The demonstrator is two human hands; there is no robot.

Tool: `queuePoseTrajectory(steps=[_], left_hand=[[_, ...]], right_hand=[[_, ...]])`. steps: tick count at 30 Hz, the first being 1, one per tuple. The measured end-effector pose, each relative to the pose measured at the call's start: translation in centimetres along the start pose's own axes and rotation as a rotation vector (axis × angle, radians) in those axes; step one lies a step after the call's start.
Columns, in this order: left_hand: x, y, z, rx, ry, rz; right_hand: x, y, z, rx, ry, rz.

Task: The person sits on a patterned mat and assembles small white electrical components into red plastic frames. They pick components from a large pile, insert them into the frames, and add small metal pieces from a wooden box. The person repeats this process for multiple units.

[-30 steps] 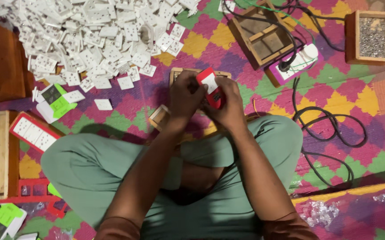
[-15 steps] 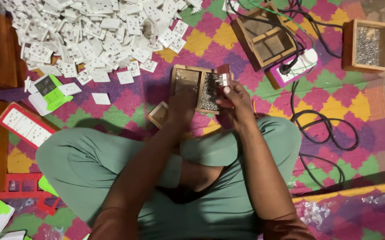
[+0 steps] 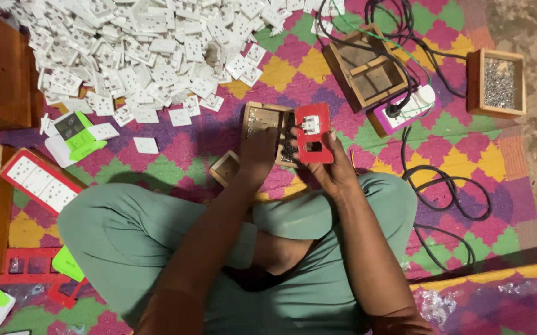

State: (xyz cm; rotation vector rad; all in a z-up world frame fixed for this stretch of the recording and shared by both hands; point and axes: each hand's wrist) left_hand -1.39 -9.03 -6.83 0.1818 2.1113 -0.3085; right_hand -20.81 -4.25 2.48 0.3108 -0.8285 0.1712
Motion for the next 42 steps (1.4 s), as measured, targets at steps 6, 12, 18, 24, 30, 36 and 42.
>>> queuePoseTrajectory(steps=[6,12,18,24,30,36,42], left_hand=[[-1.3,-0.5,-0.3,0.05,0.072,0.003],[-1.2,0.3,-0.8,0.061,0.135,-0.124],[-1.2,0.1,-0.9,0.071,0.042,-0.201],[-0.2,0.3,-0.6,0.079,0.102,-0.269],[0.6,-0.2,0.5,-0.072,0.695,-0.372],[-2.2,-0.2,-0.6,-0.458,1.482,-0.072],[-5.4,0.2,-2.9,-0.276,1.44,-0.089]], right_hand=[[0.6,0.3,0.2,0.028,-0.066,0.036],[0.5,1.1,-0.1,0.04,-0.115,0.068],[0.7,1.0,-0.4,0.053,-0.153,0.044],[1.2,1.4,-0.4,0.049,-0.164,-0.012],[1.0,1.2,-0.5,0.062,-0.167,-0.011],[1.7,0.8,-0.5,0.073,-0.205,0.047],[2.0,1.0,-0.8,0.091,-0.187,0.096]])
Point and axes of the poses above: each hand's wrist, its own y-axis away from the middle knuckle, its own x-axis out of the palm, z = x × y
